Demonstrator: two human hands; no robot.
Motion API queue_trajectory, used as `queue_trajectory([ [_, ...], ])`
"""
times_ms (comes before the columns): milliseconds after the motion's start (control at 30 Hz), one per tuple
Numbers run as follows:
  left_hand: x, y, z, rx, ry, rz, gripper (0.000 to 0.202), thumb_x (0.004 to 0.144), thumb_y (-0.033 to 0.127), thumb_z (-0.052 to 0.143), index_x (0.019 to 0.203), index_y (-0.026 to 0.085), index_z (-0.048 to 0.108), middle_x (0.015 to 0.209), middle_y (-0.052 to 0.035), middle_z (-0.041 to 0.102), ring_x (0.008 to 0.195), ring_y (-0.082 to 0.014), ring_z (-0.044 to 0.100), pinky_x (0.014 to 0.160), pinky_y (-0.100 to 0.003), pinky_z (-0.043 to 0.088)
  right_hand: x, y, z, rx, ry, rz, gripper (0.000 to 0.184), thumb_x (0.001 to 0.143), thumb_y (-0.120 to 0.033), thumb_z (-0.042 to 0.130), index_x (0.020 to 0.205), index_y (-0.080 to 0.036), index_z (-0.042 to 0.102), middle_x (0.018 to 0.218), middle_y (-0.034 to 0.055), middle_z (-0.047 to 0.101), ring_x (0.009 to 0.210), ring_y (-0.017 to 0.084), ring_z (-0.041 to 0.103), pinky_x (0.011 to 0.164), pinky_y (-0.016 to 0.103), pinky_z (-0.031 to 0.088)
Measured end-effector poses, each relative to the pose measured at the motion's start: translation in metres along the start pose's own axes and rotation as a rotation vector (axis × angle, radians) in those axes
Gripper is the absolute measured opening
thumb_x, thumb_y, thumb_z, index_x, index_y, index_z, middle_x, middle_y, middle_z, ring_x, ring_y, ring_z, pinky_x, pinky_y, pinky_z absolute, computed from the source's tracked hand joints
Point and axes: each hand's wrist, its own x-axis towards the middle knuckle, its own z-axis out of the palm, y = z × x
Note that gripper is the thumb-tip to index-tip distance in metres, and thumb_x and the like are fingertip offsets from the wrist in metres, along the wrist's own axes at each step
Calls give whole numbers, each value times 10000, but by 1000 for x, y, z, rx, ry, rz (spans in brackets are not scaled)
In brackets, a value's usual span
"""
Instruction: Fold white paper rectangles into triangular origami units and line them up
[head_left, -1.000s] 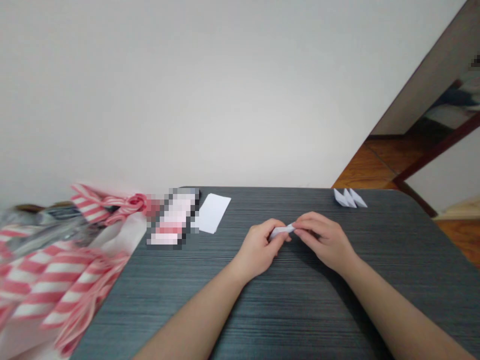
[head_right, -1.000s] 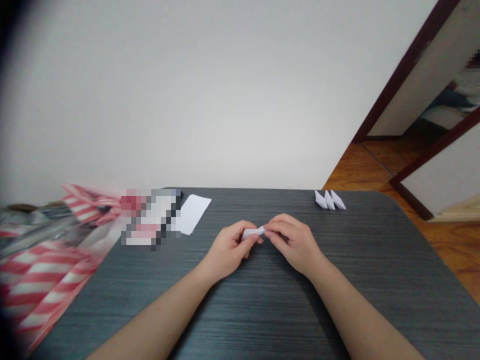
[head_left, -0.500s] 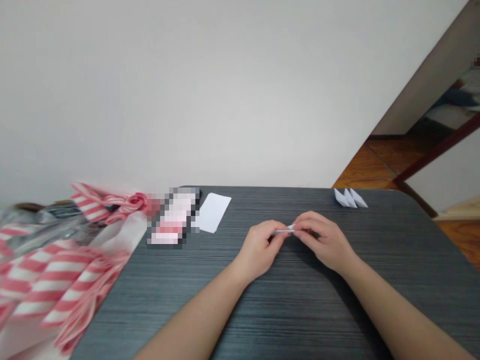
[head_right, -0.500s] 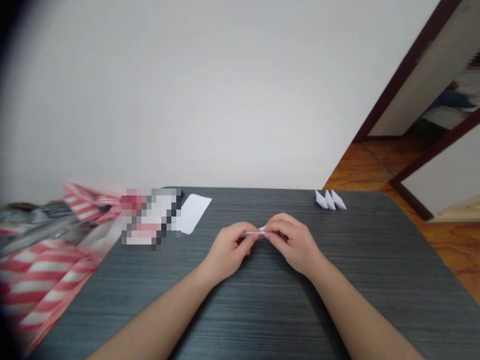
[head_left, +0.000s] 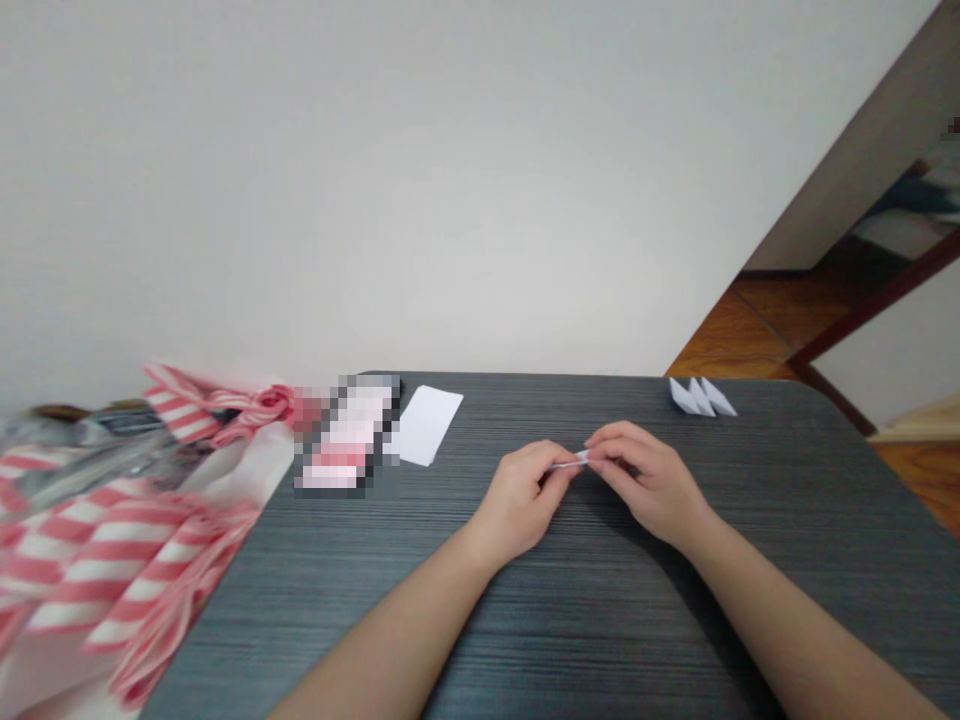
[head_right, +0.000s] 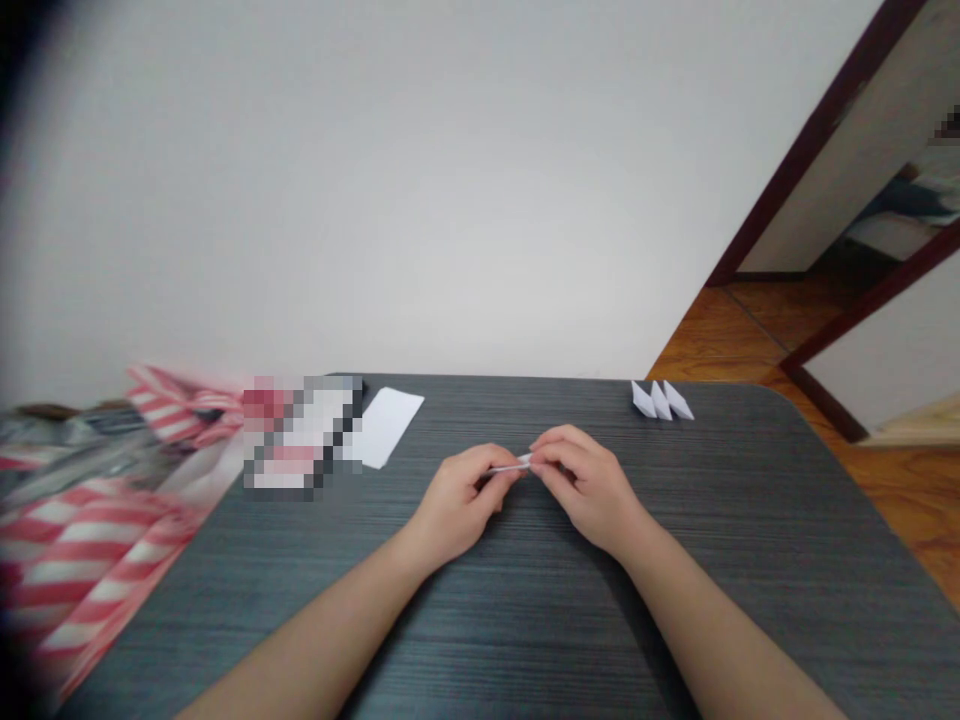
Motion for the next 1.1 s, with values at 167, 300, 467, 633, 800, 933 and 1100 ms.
queue_trajectory([
  [167, 0, -1, 1, -2, 29, -30, 209, 965, 282, 512, 921, 177, 687, 839, -37, 698, 748, -144, 619, 697, -243, 467, -1, 1, 1, -6, 1, -16, 121, 917, -187, 616, 979, -230, 711, 1016, 75, 684, 882, 188, 655, 705, 297, 541],
  [300, 0, -1, 0, -10, 18, -42, 216, 965, 303, 513, 921, 183, 687, 786, -28, 682, 743, -150, 617, 679, -241, 468, -2, 2, 2, -14, 5, -15, 108, 918, -196, 617, 963, -233, 709, 1021, 77, 680, 886, 192, 656, 723, 312, 553],
  [467, 0, -1, 0, -13, -16, -19, 235, 967, 315, 507, 896, 186, 689, 845, -37, 699, 744, -145, 619, 683, -243, 472, 0, 0, 1, -36, -10, -12, 123, 939, -186, 580, 930, -225, 696, 989, 78, 676, 911, 204, 653, 795, 346, 547],
  [633, 0, -1, 0, -9, -27, -29, 237, 964, 325, 505, 900, 189, 689, 838, -37, 697, 738, -148, 617, 670, -242, 472, 0, -1, 0, -29, -24, -2, 133, 942, -182, 564, 922, -228, 687, 992, 77, 665, 911, 205, 647, 789, 345, 548],
  [800, 1, 0, -1, -5, -25, -38, 235, 961, 322, 509, 893, 182, 686, 796, -32, 685, 714, -144, 607, 654, -236, 462, 0, -2, 0, -26, -15, -9, 115, 933, -183, 576, 921, -224, 684, 1021, 79, 650, 915, 204, 637, 773, 337, 543],
  [933, 1, 1, -1, -15, -38, -34, 241, 962, 318, 506, 878, 181, 686, 801, -33, 686, 696, -137, 600, 641, -231, 455, 2, -5, 0, -27, -24, -9, 141, 940, -169, 559, 890, -218, 681, 979, 76, 641, 906, 205, 633, 783, 341, 533],
  [1100, 0, 0, -1, -12, -36, -58, 239, 958, 327, 507, 895, 183, 688, 767, -25, 675, 685, -138, 594, 621, -226, 447, 1, -2, 0, -16, -31, 3, 118, 936, -184, 570, 897, -223, 675, 1011, 78, 632, 896, 201, 627, 750, 331, 537],
])
